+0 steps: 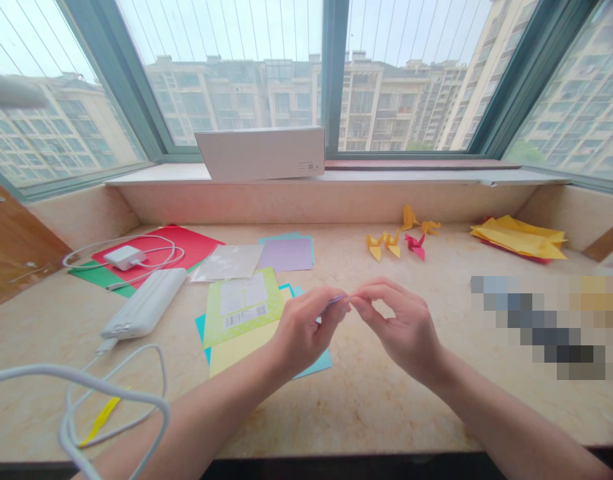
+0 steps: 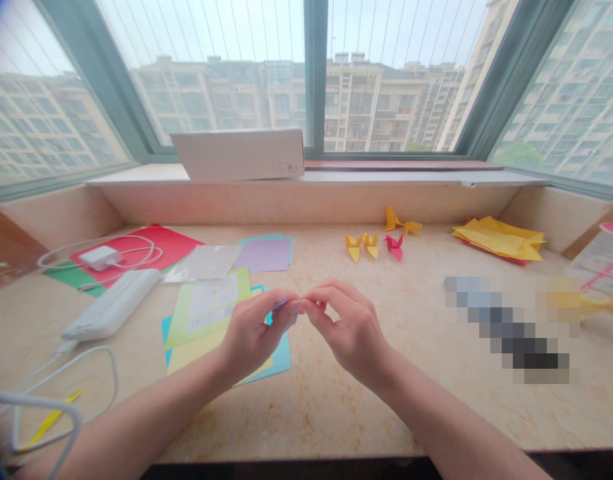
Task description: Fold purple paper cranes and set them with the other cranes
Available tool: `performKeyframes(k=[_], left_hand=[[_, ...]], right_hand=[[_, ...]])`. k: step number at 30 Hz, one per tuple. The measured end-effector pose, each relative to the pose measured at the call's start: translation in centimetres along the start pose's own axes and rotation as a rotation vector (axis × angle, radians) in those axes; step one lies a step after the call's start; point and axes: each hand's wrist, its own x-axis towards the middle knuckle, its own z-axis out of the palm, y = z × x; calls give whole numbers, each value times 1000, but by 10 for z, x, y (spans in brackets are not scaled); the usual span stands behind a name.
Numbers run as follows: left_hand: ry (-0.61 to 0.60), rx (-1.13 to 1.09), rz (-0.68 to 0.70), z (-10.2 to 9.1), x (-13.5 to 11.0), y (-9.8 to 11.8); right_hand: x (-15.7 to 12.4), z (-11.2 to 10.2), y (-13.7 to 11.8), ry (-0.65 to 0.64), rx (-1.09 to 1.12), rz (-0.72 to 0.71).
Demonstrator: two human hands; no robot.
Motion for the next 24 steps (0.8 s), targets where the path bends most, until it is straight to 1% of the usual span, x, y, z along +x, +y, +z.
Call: performKeyframes(k=[4,9,12,14,16,18,20,22,24], left_hand=[[8,0,-28,0,0,2],[0,-36,-132,-1,1,0],[-3,-36,-106,-1,0,-2],[1,-8,-59,-1,0,-3],[-2,32,-24,-2,-1,-5],[-15,70,-20,-4,-1,-7],[-15,96,-23,-6,0,-10],[-5,131,-35,-8,1,-15],[18,158,-60,-9,3,-19]], right_hand=[[1,1,-3,9,37,117],[3,-3,-2,-59,179,326],[4,-5,0,-105,232,404],[4,-5,0,-123,225,404],[5,-3,-3,-110,185,373],[8,-1,-5,-87,134,335],[13,-4,-4,-53,95,301],[17,-19,3,5,-9,275],[15,-50,19,12,-211,263]])
